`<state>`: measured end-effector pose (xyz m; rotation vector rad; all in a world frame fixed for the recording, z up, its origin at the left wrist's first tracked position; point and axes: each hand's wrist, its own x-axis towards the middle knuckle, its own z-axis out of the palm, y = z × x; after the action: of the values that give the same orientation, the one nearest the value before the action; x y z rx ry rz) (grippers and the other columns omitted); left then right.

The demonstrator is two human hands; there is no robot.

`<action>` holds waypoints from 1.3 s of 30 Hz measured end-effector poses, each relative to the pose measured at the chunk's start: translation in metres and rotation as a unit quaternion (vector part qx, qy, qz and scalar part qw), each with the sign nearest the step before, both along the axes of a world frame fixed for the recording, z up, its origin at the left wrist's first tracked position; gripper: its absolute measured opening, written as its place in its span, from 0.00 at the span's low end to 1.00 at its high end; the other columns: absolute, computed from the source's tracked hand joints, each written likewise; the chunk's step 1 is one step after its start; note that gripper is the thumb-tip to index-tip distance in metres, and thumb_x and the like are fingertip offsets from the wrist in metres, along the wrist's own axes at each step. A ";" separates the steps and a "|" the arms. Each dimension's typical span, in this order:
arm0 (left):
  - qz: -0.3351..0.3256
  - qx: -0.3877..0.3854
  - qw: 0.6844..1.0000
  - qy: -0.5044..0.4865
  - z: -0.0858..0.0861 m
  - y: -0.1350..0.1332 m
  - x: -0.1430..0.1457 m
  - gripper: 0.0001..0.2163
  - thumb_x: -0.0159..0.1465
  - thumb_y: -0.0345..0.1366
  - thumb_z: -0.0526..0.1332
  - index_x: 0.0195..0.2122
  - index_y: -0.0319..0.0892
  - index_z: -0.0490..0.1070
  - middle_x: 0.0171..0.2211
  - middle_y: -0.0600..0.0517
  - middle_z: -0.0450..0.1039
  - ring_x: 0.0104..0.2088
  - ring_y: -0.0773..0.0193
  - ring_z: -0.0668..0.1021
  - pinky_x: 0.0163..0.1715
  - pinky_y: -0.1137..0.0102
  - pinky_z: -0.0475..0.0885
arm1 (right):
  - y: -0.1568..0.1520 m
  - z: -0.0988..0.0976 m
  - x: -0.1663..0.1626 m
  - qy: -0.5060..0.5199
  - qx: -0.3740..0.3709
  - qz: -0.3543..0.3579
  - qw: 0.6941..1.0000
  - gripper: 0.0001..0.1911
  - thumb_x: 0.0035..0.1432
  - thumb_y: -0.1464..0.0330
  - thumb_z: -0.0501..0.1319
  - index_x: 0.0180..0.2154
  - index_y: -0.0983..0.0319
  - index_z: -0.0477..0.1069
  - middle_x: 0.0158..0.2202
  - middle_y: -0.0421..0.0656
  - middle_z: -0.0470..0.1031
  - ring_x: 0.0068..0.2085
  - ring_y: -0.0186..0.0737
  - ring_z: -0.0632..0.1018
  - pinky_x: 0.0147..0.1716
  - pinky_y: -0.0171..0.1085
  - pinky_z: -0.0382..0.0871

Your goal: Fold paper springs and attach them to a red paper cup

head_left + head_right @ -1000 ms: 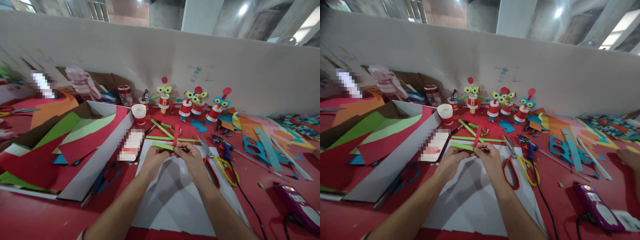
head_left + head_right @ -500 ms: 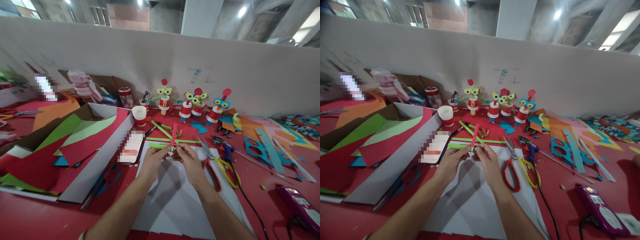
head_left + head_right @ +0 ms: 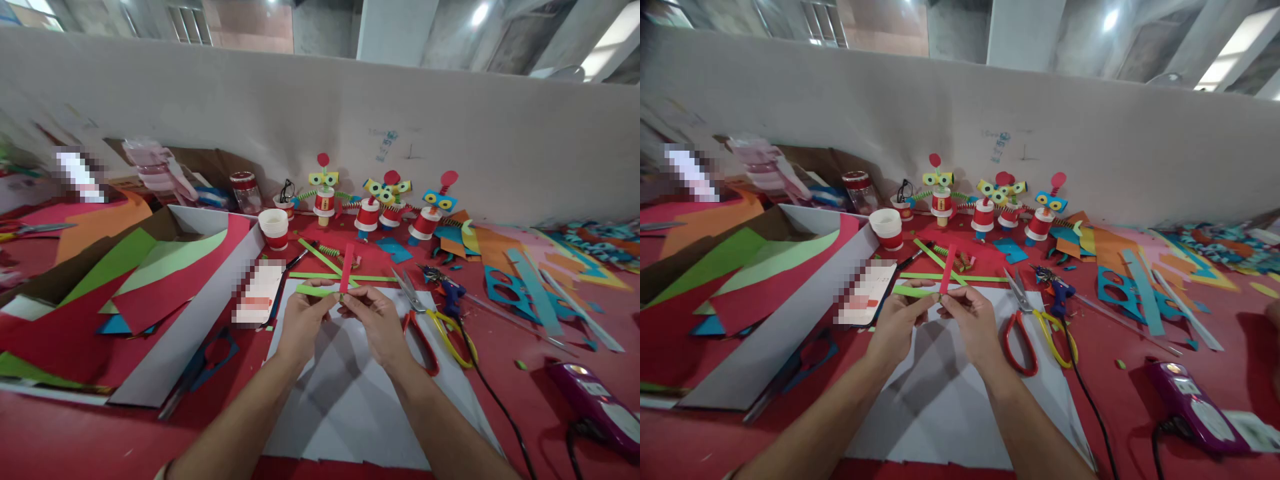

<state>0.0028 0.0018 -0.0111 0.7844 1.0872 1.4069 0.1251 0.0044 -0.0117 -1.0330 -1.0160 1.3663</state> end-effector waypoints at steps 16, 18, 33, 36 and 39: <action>-0.113 -0.013 0.993 -0.041 0.004 0.003 -0.002 0.07 0.49 0.35 0.70 0.27 0.38 0.77 0.23 0.52 0.74 0.27 0.68 0.72 0.31 0.71 0.66 | 0.005 0.004 0.014 -0.084 0.045 0.026 0.995 0.08 0.47 0.63 0.68 0.28 0.61 0.74 0.25 0.37 0.75 0.27 0.34 0.75 0.31 0.36 0.71; -0.122 -0.002 0.992 -0.039 0.003 0.003 -0.003 0.07 0.50 0.35 0.69 0.28 0.38 0.77 0.24 0.52 0.74 0.28 0.66 0.73 0.33 0.70 0.67 | 0.005 0.005 0.013 -0.081 0.035 0.031 0.996 0.08 0.47 0.63 0.67 0.27 0.61 0.73 0.24 0.37 0.75 0.26 0.34 0.75 0.31 0.36 0.71; -0.063 0.011 0.995 -0.074 -0.010 0.006 -0.003 0.16 0.49 0.34 0.70 0.40 0.39 0.76 0.25 0.52 0.76 0.28 0.66 0.75 0.33 0.69 0.68 | 0.002 0.000 0.004 -0.052 0.010 0.066 0.996 0.10 0.53 0.60 0.65 0.33 0.60 0.74 0.30 0.39 0.76 0.32 0.36 0.76 0.36 0.36 0.70; -0.055 0.006 0.995 -0.085 -0.011 0.005 -0.002 0.17 0.49 0.33 0.70 0.41 0.39 0.75 0.23 0.54 0.74 0.26 0.67 0.73 0.31 0.71 0.67 | 0.003 -0.004 0.004 -0.053 0.035 0.062 0.996 0.08 0.54 0.61 0.64 0.32 0.60 0.74 0.29 0.39 0.76 0.31 0.35 0.75 0.33 0.35 0.70; -0.069 0.017 0.992 -0.108 -0.009 0.004 -0.001 0.17 0.49 0.32 0.70 0.42 0.39 0.75 0.23 0.54 0.74 0.25 0.67 0.73 0.30 0.70 0.67 | 0.003 -0.005 0.005 -0.050 0.056 0.062 0.995 0.07 0.55 0.62 0.64 0.31 0.60 0.74 0.28 0.39 0.76 0.30 0.35 0.75 0.33 0.35 0.69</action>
<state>0.0015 0.0061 -0.0204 0.6999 0.8285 1.3612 0.1298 0.0072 -0.0169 -0.9764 -1.2333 1.3517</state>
